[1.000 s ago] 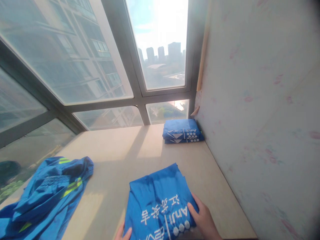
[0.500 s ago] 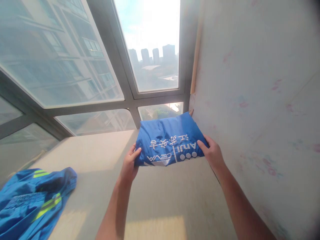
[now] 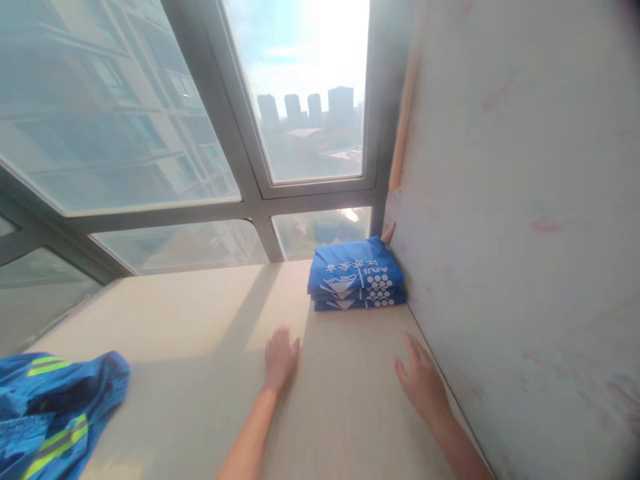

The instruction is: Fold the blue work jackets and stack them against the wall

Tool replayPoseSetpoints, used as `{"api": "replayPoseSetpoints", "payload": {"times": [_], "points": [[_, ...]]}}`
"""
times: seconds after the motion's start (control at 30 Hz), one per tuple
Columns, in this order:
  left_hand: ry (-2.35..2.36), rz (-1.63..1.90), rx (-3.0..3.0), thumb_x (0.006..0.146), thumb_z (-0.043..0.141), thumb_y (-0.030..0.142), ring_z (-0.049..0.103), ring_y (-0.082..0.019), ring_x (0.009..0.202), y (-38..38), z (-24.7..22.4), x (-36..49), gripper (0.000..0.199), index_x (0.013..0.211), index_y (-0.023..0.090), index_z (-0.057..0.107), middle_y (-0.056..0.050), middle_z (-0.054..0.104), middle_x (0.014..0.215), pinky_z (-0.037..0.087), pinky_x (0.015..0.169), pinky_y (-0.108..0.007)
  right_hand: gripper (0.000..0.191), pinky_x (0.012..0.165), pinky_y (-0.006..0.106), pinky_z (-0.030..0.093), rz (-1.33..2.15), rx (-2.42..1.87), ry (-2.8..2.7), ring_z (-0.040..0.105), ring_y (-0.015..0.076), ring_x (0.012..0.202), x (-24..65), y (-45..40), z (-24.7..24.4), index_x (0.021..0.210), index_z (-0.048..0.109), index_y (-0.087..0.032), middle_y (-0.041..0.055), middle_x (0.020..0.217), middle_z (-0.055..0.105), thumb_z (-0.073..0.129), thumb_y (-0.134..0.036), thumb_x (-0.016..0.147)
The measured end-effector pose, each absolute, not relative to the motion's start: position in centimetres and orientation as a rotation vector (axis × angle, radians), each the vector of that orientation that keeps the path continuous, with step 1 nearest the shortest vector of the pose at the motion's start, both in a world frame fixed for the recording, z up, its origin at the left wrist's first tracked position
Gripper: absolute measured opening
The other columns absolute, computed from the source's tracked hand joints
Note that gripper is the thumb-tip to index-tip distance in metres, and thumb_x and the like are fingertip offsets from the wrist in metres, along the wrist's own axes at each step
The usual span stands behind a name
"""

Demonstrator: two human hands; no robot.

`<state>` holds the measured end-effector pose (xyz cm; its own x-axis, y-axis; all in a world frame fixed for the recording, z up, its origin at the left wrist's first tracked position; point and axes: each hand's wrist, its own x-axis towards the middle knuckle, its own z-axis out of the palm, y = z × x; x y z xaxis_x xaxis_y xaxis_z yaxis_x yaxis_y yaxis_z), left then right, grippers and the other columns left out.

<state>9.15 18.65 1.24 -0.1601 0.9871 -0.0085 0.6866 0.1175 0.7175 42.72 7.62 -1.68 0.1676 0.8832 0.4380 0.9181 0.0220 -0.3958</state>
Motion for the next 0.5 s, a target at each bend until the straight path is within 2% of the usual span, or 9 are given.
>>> {"api": "replayPoseSetpoints", "payload": {"times": [0.03, 0.1, 0.23, 0.33, 0.5], "points": [[1.932, 0.684, 1.847, 0.09, 0.047, 0.031, 0.032, -0.033, 0.146, 16.2, -0.5, 8.0, 0.048, 0.133, 0.012, 0.058, -0.019, 0.045, 0.152, 0.019, 0.12, -0.053, 0.055, 0.103, 0.048, 0.046, -0.116, -1.82, -1.777, 0.054, 0.0298, 0.128, 42.1, 5.4, -4.1, 0.149, 0.038, -0.018, 0.0166, 0.141, 0.054, 0.04, -0.032, 0.095], [1.945, 0.403, 2.15, 0.092, 0.046, 0.032, 0.029, -0.033, 0.148, 12.0, -3.3, 5.7, 0.053, 0.142, 0.015, 0.054, -0.015, 0.037, 0.158, 0.02, 0.12, -0.054, 0.052, 0.108, 0.053, 0.04, -0.172, -1.798, -1.914, 0.047, 0.0325, 0.135, 41.0, 1.9, -7.5, 0.145, 0.044, -0.021, 0.0144, 0.148, 0.048, 0.042, -0.033, 0.095], [1.947, 0.051, 2.344, 0.094, 0.043, 0.033, 0.032, -0.031, 0.147, 7.2, -5.0, 3.3, 0.055, 0.148, 0.021, 0.047, -0.011, 0.034, 0.16, 0.029, 0.118, -0.049, 0.048, 0.108, 0.058, 0.036, -0.206, -1.845, -1.99, 0.042, 0.036, 0.138, 40.3, -0.5, -9.1, 0.137, 0.055, -0.02, 0.0142, 0.151, 0.046, 0.042, -0.035, 0.093], [1.965, 0.017, 2.29, 0.094, 0.046, 0.032, 0.03, -0.029, 0.148, 6.0, -4.0, 3.7, 0.058, 0.15, 0.023, 0.044, -0.009, 0.032, 0.161, 0.026, 0.12, -0.048, 0.05, 0.106, 0.059, 0.037, -0.208, -1.821, -1.979, 0.042, 0.0377, 0.136, 40.8, -0.3, -8.8, 0.133, 0.059, -0.017, 0.0166, 0.147, 0.049, 0.039, -0.038, 0.093], [1.914, 0.086, 2.147, 0.096, 0.043, 0.045, 0.024, -0.03, 0.151, 5.6, -2.7, 4.8, 0.06, 0.152, 0.022, 0.04, -0.01, 0.027, 0.163, 0.019, 0.123, -0.048, 0.052, 0.1, 0.062, 0.04, -0.177, -1.722, -1.99, 0.046, 0.0406, 0.132, 42.0, -0.1, -9.6, 0.13, 0.064, -0.021, 0.0164, 0.137, 0.057, 0.039, -0.039, 0.088]]}}
